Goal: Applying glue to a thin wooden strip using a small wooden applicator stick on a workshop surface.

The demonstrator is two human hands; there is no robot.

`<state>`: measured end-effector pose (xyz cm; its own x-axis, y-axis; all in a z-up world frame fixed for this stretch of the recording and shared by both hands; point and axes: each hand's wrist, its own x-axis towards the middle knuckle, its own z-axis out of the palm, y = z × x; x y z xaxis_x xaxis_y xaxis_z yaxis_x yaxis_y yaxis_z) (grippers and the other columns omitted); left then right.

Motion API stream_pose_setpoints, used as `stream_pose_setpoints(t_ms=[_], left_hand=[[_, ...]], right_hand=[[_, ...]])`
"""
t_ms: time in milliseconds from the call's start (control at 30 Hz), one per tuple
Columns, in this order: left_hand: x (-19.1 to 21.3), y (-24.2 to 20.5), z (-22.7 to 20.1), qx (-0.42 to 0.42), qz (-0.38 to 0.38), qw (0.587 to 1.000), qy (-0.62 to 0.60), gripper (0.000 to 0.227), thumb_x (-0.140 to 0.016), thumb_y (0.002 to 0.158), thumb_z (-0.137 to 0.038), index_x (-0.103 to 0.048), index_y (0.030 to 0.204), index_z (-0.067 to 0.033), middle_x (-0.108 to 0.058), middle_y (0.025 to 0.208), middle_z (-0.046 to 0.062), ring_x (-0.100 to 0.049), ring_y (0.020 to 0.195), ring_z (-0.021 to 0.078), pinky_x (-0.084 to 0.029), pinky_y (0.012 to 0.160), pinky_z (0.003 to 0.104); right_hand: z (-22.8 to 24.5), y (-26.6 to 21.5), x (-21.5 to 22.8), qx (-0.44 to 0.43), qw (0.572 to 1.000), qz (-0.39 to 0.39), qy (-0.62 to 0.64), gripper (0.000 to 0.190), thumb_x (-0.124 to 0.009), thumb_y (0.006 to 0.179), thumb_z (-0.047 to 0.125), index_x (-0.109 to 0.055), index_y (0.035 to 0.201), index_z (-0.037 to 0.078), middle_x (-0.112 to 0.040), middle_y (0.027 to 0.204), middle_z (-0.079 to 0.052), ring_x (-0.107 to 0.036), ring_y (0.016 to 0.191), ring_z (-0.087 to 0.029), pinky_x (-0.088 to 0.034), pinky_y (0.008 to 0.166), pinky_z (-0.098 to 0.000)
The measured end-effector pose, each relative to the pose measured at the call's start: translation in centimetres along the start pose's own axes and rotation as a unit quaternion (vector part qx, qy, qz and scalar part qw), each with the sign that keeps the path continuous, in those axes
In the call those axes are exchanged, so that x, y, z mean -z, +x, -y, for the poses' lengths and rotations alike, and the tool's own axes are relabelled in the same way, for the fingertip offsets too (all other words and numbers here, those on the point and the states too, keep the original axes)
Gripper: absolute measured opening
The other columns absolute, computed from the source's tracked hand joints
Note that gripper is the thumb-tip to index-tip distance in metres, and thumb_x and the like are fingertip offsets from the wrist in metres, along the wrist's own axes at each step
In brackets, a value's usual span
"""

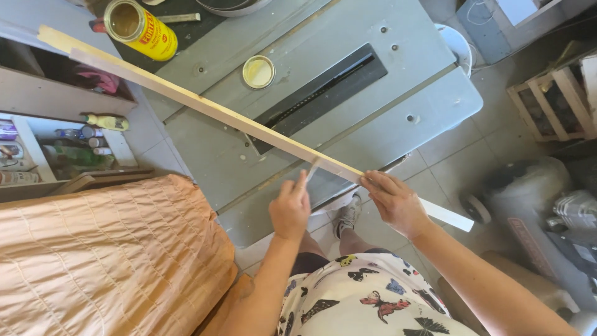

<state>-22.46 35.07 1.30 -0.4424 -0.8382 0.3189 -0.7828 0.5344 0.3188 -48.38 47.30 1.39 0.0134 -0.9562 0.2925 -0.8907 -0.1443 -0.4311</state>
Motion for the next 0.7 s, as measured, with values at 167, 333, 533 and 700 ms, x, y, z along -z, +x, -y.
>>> stream_pose_setpoints(t_ms=[167, 333, 533, 700], left_hand=[[-1.3, -0.9, -1.6, -0.003, 0.040, 0.999, -0.025, 0.047, -0.067, 0.092, -0.015, -0.073, 0.138, -0.0214, -0.064, 0.085, 0.001, -0.066, 0.052, 0.0249, -0.055, 0.046, 0.035], [-2.2, -2.6, -6.2, -0.082, 0.051, 0.995, -0.037, 0.045, -0.066, 0.091, -0.022, -0.072, 0.136, -0.0265, -0.059, 0.083, -0.001, -0.065, 0.050, 0.0232, -0.055, 0.044, 0.037], [-1.5, -2.6, -5.9, -0.102, 0.052, 0.991, -0.073, 0.045, -0.062, 0.094, -0.021, -0.072, 0.138, -0.0268, -0.061, 0.084, -0.004, -0.067, 0.054, 0.0202, -0.055, 0.047, 0.032], [-0.1, -2.5, -5.8, -0.101, 0.047, 0.994, -0.009, 0.044, -0.065, 0.092, -0.020, -0.073, 0.134, -0.0224, -0.061, 0.082, 0.000, -0.066, 0.052, 0.0207, -0.054, 0.046, 0.033]], right_hand=[[-0.7, -0.1, 0.1, -0.012, 1.000, -0.002, 0.027, 0.036, -0.072, 0.097, 0.012, -0.075, 0.133, 0.016, -0.074, 0.133, -0.005, -0.071, 0.124, -0.025, -0.058, 0.100, -0.0332], [-0.1, 0.1, 1.0, -0.024, 0.998, -0.037, 0.035, 0.030, -0.079, 0.091, 0.012, -0.078, 0.120, 0.015, -0.076, 0.121, -0.003, -0.075, 0.112, -0.022, -0.061, 0.091, -0.0326], [-0.8, -1.1, 2.1, -0.044, 0.994, -0.082, 0.053, 0.018, -0.086, 0.086, 0.014, -0.080, 0.102, 0.016, -0.077, 0.106, 0.002, -0.078, 0.097, -0.019, -0.063, 0.083, -0.0284], [-0.8, -1.3, 3.0, -0.033, 0.992, -0.101, 0.066, 0.012, -0.086, 0.084, 0.007, -0.078, 0.093, 0.011, -0.078, 0.101, -0.002, -0.078, 0.092, -0.021, -0.063, 0.080, -0.0293]])
